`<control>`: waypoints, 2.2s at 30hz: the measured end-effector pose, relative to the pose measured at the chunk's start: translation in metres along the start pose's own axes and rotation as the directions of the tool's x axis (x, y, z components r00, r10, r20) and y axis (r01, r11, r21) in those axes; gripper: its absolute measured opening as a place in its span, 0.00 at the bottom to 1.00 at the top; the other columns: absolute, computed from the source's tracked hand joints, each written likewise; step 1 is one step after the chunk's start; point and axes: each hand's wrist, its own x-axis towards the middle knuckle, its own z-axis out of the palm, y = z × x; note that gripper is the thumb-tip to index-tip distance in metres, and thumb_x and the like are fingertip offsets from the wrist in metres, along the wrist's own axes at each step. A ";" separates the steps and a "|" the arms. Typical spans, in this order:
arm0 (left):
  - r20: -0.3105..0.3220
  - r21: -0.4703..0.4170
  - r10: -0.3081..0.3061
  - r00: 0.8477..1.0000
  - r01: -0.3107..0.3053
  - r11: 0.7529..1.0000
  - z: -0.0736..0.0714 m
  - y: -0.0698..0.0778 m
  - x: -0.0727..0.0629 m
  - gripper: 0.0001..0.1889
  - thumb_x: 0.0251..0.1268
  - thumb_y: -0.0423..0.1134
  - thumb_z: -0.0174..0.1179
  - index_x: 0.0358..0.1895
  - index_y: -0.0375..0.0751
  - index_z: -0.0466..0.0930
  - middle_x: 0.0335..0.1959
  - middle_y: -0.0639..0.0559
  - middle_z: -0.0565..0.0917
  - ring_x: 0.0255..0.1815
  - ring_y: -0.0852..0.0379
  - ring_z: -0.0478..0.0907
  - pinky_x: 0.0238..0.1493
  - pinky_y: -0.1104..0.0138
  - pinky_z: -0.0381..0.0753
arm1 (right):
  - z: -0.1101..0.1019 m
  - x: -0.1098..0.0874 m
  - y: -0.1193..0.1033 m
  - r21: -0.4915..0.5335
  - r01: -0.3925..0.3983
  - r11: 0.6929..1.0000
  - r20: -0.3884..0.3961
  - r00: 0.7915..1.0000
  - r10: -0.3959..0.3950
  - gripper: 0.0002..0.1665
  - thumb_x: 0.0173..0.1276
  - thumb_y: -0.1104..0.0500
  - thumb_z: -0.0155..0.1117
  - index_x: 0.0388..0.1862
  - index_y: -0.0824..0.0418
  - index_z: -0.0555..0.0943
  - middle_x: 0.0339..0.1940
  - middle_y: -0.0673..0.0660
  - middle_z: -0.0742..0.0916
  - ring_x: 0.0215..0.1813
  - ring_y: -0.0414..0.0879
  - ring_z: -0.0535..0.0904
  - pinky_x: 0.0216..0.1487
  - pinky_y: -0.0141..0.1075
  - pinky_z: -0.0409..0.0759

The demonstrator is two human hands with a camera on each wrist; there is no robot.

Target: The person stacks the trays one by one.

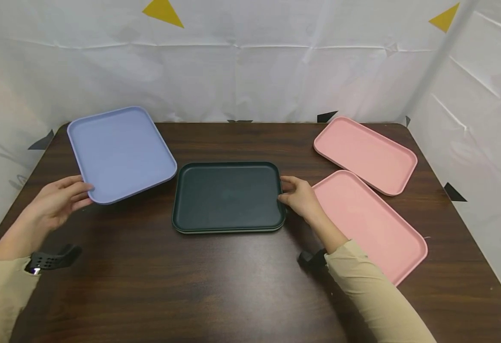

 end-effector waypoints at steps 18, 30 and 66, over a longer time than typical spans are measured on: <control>0.019 0.132 -0.041 0.999 0.039 0.991 0.039 -0.001 0.002 0.30 0.65 0.31 0.58 0.67 0.33 0.56 0.30 0.64 0.82 0.33 0.70 0.81 0.35 0.78 0.85 | -0.013 0.004 -0.025 0.008 0.003 1.000 -0.071 0.997 -0.002 0.31 0.69 0.63 0.55 0.70 0.68 0.64 0.64 0.71 0.76 0.63 0.63 0.75 0.61 0.50 0.78; 0.032 0.197 -0.042 0.999 0.035 0.980 0.061 -0.005 0.004 0.37 0.67 0.30 0.54 0.73 0.25 0.44 0.32 0.65 0.79 0.34 0.72 0.80 0.36 0.79 0.84 | 0.001 0.014 -0.062 0.075 0.044 0.996 -0.019 0.999 -0.043 0.30 0.71 0.63 0.55 0.71 0.65 0.63 0.65 0.70 0.74 0.60 0.61 0.77 0.60 0.49 0.80; 0.101 0.227 -0.064 0.993 0.040 0.973 0.124 -0.021 0.021 0.33 0.68 0.29 0.51 0.72 0.26 0.48 0.52 0.45 0.71 0.35 0.70 0.78 0.39 0.79 0.84 | 0.048 0.014 -0.064 0.196 0.049 0.979 0.010 0.999 -0.052 0.27 0.71 0.63 0.56 0.68 0.65 0.68 0.57 0.70 0.78 0.56 0.59 0.79 0.53 0.40 0.85</control>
